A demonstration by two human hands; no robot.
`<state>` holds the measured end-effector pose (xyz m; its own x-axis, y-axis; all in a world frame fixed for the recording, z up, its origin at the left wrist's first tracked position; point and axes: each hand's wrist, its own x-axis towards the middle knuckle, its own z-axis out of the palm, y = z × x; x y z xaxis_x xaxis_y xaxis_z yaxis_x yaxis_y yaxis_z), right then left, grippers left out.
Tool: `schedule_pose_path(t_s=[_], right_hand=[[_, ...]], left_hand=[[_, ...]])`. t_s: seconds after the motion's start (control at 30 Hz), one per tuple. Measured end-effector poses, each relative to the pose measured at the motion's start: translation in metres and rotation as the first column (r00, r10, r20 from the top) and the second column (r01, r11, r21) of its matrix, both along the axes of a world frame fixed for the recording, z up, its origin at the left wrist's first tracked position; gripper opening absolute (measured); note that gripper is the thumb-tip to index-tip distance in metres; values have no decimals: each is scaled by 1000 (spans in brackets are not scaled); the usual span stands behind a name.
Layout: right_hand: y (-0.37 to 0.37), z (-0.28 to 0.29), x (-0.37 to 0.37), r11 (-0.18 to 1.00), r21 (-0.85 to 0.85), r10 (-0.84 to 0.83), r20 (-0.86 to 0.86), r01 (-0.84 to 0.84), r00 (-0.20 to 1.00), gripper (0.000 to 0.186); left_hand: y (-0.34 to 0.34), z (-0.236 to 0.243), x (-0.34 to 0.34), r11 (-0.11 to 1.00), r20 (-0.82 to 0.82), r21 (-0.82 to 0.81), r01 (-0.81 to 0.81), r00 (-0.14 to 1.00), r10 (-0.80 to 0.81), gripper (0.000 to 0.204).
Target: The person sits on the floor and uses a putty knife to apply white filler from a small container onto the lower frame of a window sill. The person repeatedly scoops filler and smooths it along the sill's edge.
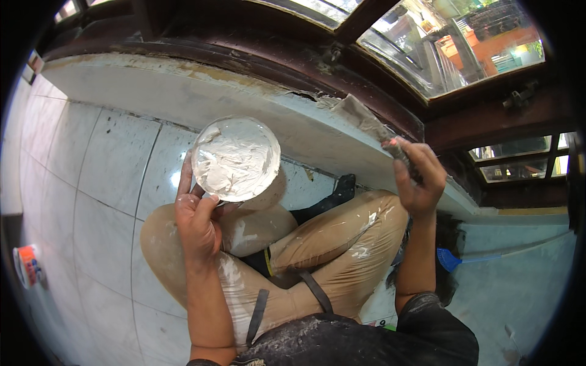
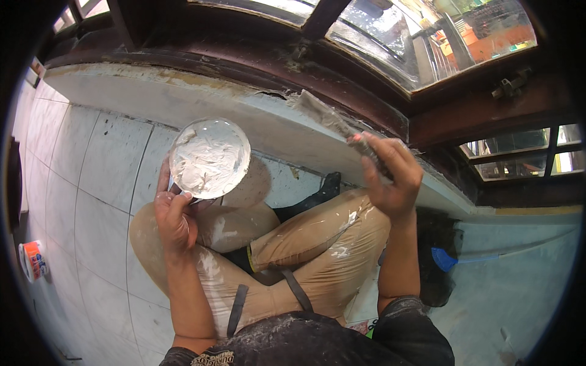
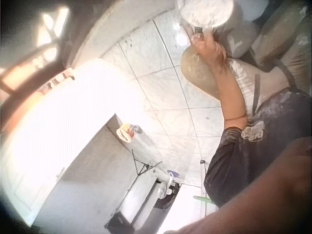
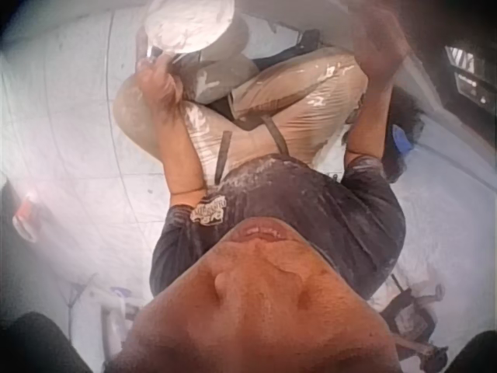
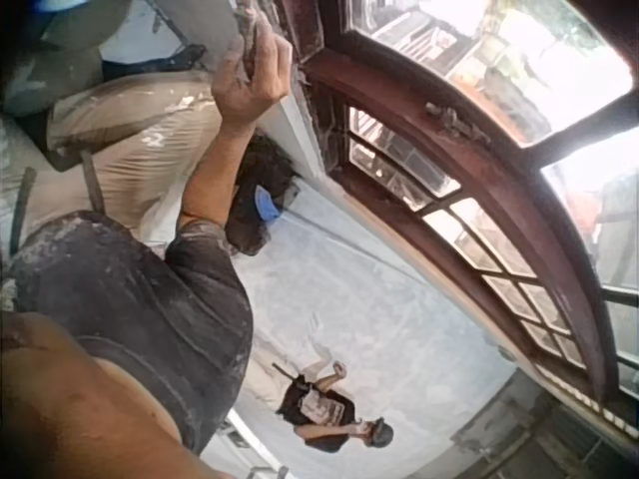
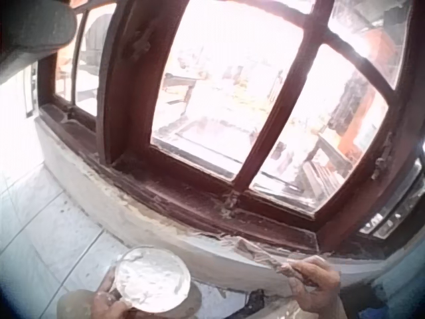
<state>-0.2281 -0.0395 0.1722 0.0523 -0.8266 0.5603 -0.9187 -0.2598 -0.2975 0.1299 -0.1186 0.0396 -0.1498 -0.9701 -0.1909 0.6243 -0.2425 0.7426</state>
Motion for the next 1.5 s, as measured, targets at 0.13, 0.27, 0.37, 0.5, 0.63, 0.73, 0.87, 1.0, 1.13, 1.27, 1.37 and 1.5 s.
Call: schedule_pose_path(t_s=[0.13,0.27,0.37,0.5,0.63,0.73,0.87,1.0,1.13,1.27,1.37,1.5], right_hand=[[12,-30,52,984,30,168,129,-173,977,41],[32,-60,93,979,165,81,241,-123,967,46],[52,-85,111,995,92,15,149,-29,989,50],[74,-99,107,999,52,26,-199,-16,980,62],[81,-70,72,983,170,131,-356,-74,925,57],[71,-62,53,996,82,-13,-68,19,998,50],[23,-27,51,1000,30,-15,216,9,976,41],[-13,-26,40,1000,7,-24,127,23,992,38],[-24,-33,41,1000,7,-25,83,24,996,38],[-22,-41,33,997,18,-77,82,76,994,39],[-21,-42,26,995,44,-90,77,87,993,39],[-21,-44,15,996,10,-87,66,87,994,40]], left_hand=[[1,-5,4,998,-10,-19,59,998,-59,94],[0,-13,3,993,-28,-82,85,996,-88,93],[1,-11,6,996,-65,-47,70,995,-73,91],[1,-9,9,997,-119,0,82,990,-81,89],[1,-11,9,1000,-56,28,-13,998,14,88],[-4,-8,7,999,-69,8,-37,997,38,86],[-2,-10,6,1000,-35,-13,-28,999,28,86],[-4,-8,6,999,-28,-21,-31,999,31,87],[-3,-6,5,999,-42,-11,-47,998,47,86],[-2,-7,9,999,-9,1,-32,999,32,85],[-2,-6,7,1000,11,7,-29,1000,29,86],[-2,-6,7,1000,9,-9,-24,1000,24,86]])
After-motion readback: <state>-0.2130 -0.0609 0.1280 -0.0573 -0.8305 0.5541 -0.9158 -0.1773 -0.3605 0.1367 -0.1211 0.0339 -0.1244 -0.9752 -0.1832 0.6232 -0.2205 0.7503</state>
